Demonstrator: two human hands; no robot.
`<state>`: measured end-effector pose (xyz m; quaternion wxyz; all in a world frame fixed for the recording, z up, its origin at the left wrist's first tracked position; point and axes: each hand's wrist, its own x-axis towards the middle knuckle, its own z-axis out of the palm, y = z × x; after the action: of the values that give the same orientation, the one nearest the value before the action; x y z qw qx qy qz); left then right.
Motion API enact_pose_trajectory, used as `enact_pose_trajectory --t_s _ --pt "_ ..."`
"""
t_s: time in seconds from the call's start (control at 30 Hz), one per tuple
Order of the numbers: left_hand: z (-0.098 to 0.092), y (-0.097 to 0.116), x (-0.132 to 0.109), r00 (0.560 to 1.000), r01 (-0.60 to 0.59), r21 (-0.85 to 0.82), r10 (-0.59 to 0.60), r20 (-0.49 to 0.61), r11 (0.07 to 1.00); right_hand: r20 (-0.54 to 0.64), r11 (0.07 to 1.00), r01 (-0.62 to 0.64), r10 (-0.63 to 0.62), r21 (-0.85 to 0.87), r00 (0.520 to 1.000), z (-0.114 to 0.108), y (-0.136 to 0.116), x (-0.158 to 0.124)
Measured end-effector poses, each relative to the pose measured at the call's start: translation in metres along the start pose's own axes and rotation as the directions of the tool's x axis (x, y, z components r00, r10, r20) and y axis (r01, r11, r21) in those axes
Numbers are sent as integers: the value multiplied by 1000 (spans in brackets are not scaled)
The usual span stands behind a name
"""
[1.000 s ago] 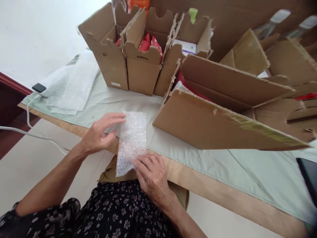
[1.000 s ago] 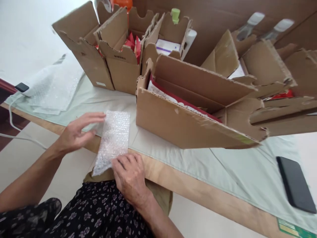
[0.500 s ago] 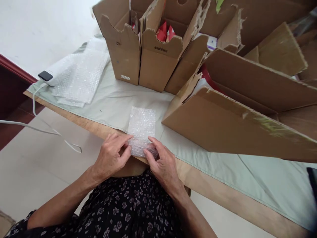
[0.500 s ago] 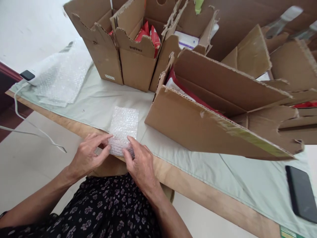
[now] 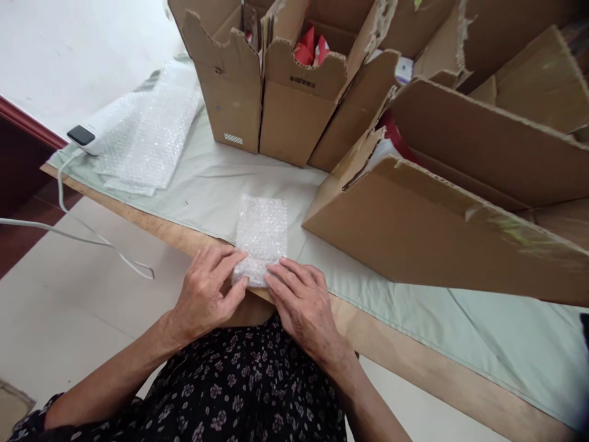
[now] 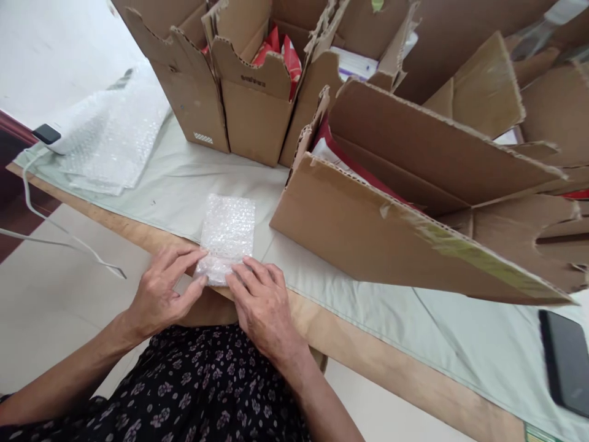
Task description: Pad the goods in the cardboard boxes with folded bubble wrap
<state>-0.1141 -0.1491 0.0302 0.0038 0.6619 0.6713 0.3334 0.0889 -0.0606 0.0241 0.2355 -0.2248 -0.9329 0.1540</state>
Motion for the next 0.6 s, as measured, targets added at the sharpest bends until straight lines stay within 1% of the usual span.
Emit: enact_pose_trajectory --t_s 0.07,0.13,0.23,0.3,0.33,0.4,0.47,0.5,0.53,0.6 --pt "-6 2 -3 998 -53 -62 55 33 997 -32 998 -16 18 61 999 -3 0 3" --pt "-9 3 -6 995 -75 -121 82 61 990 -35 989 -49 55 139 998 -7 -1 5" --pt "-8 4 -7 996 -33 -187 47 70 982 17 963 -136 136 232 991 -11 -2 7" --pt "-5 4 -4 998 2 -197 11 62 980 40 947 -193 190 257 981 -10 -1 8" --pt "-4 4 -2 999 15 -192 -5 54 981 19 947 -211 213 243 977 -10 -1 9" --pt "-1 2 4 999 37 -174 -30 42 984 -88 963 -219 235 156 968 -10 -1 8" --pt "1 0 9 998 48 -150 -42 41 988 -195 979 -201 203 34 960 -12 -2 6" --pt "2 -1 11 998 51 -134 -45 49 990 -203 983 -183 176 -13 963 -13 -3 4" --pt "3 -2 13 997 53 -118 -47 58 992 -174 986 -159 149 -41 973 -14 -4 2" --pt "4 -4 16 996 54 -80 -48 77 995 -53 993 -99 96 -57 994 -14 -4 0"
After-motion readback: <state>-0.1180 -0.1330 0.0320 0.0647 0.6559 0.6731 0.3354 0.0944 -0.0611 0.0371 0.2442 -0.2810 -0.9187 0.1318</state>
